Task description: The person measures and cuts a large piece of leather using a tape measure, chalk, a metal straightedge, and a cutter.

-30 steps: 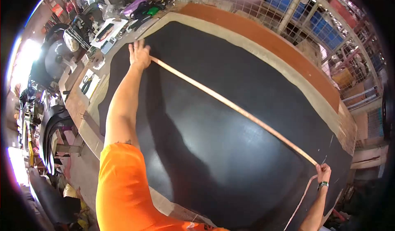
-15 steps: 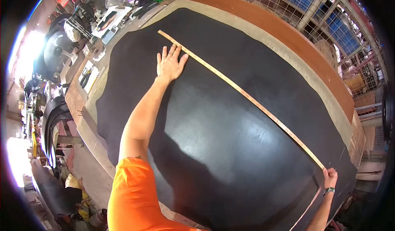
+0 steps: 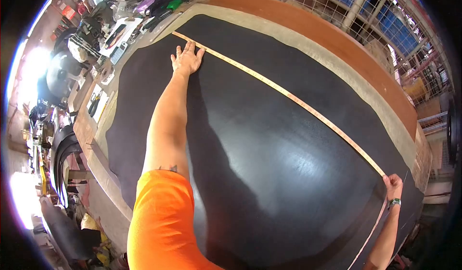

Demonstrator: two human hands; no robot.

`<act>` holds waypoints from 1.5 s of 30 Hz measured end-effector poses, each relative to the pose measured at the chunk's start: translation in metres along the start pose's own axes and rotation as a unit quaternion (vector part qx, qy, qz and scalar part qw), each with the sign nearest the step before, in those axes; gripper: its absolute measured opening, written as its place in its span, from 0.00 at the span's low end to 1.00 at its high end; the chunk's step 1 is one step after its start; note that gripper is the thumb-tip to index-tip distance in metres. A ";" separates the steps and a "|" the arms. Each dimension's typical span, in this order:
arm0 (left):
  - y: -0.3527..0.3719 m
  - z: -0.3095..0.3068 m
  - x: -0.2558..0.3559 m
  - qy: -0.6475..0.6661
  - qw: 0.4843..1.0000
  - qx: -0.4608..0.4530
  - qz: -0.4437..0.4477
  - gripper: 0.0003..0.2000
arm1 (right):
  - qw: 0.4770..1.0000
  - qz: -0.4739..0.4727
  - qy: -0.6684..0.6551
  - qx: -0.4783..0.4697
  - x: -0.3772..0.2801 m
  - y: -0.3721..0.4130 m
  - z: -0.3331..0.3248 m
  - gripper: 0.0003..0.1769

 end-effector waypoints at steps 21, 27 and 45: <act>-0.091 0.052 -0.084 -0.015 0.983 0.076 0.164 0.30 | 0.948 0.268 0.171 0.028 0.126 0.030 -0.070 0.22; -0.154 0.080 -0.130 -0.035 0.953 0.071 0.292 0.38 | 0.919 0.340 0.195 0.047 0.139 0.041 -0.072 0.24; -0.095 0.043 -0.098 0.052 0.964 0.053 0.253 0.28 | 0.958 0.218 0.185 0.021 0.093 0.061 -0.125 0.24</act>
Point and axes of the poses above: each hand's wrist, its own y-axis away from the middle knuckle, its own z-axis out of the palm, x = y × z, the point moved 1 cm from there along -y, towards the middle knuckle, and after that the axes turned 3 degrees about -x, right-handed, at the moved point
